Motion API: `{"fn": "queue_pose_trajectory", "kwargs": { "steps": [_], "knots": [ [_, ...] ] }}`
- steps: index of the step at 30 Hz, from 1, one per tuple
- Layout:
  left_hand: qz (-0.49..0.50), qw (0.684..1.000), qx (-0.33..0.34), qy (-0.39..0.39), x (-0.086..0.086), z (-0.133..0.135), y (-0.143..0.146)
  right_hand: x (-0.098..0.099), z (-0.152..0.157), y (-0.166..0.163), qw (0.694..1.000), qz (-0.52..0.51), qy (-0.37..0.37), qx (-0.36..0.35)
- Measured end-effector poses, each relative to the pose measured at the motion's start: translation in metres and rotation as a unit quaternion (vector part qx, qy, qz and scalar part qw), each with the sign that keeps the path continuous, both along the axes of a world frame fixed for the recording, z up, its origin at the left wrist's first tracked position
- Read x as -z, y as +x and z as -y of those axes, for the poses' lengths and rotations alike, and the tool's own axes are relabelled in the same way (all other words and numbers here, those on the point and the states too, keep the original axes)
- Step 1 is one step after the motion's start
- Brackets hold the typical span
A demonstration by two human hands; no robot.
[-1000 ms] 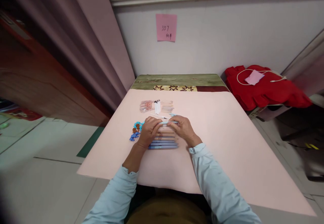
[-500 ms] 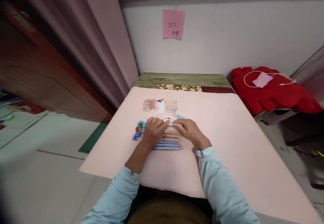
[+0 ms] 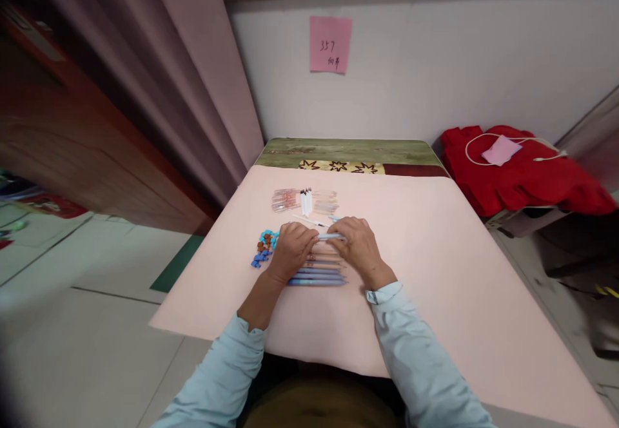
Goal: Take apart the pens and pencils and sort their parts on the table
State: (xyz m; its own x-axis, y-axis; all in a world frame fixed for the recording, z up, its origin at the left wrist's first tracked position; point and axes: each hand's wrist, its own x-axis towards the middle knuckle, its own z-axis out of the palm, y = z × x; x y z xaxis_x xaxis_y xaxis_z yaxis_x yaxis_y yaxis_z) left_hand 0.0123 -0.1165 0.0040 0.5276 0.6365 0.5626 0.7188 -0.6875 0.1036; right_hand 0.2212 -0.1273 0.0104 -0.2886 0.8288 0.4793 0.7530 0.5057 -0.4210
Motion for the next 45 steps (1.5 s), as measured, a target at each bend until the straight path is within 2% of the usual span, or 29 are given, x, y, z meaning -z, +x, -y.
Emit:
{"fn": "queue_pose_trajectory", "kwargs": {
  "steps": [6,14,21,29,35,40,45],
  "knots": [
    [0.021,1.0,-0.004,-0.016,-0.001,-0.002,-0.001,-0.001,0.0,-0.001,0.999,0.025,-0.047,-0.002],
    [0.031,0.999,-0.004,-0.035,0.0,-0.002,-0.003,-0.006,0.002,-0.002,0.998,-0.044,-0.033,-0.003],
    [0.027,0.999,0.008,-0.045,0.0,-0.002,-0.002,-0.004,0.002,-0.001,0.994,0.016,-0.11,0.005],
    [0.063,0.997,0.005,-0.042,0.007,-0.006,-0.007,-0.001,-0.001,0.003,0.998,-0.047,-0.033,0.016],
    [0.072,0.996,-0.012,-0.046,0.012,-0.008,-0.007,0.005,-0.005,0.008,0.998,-0.019,-0.018,0.053],
    [0.13,0.989,-0.009,-0.072,0.017,-0.008,-0.009,0.01,-0.009,0.018,0.998,-0.002,-0.003,0.061],
    [0.167,0.981,-0.009,-0.094,0.015,-0.005,-0.011,0.007,-0.007,0.023,0.996,0.002,-0.003,0.092]
  ]
}}
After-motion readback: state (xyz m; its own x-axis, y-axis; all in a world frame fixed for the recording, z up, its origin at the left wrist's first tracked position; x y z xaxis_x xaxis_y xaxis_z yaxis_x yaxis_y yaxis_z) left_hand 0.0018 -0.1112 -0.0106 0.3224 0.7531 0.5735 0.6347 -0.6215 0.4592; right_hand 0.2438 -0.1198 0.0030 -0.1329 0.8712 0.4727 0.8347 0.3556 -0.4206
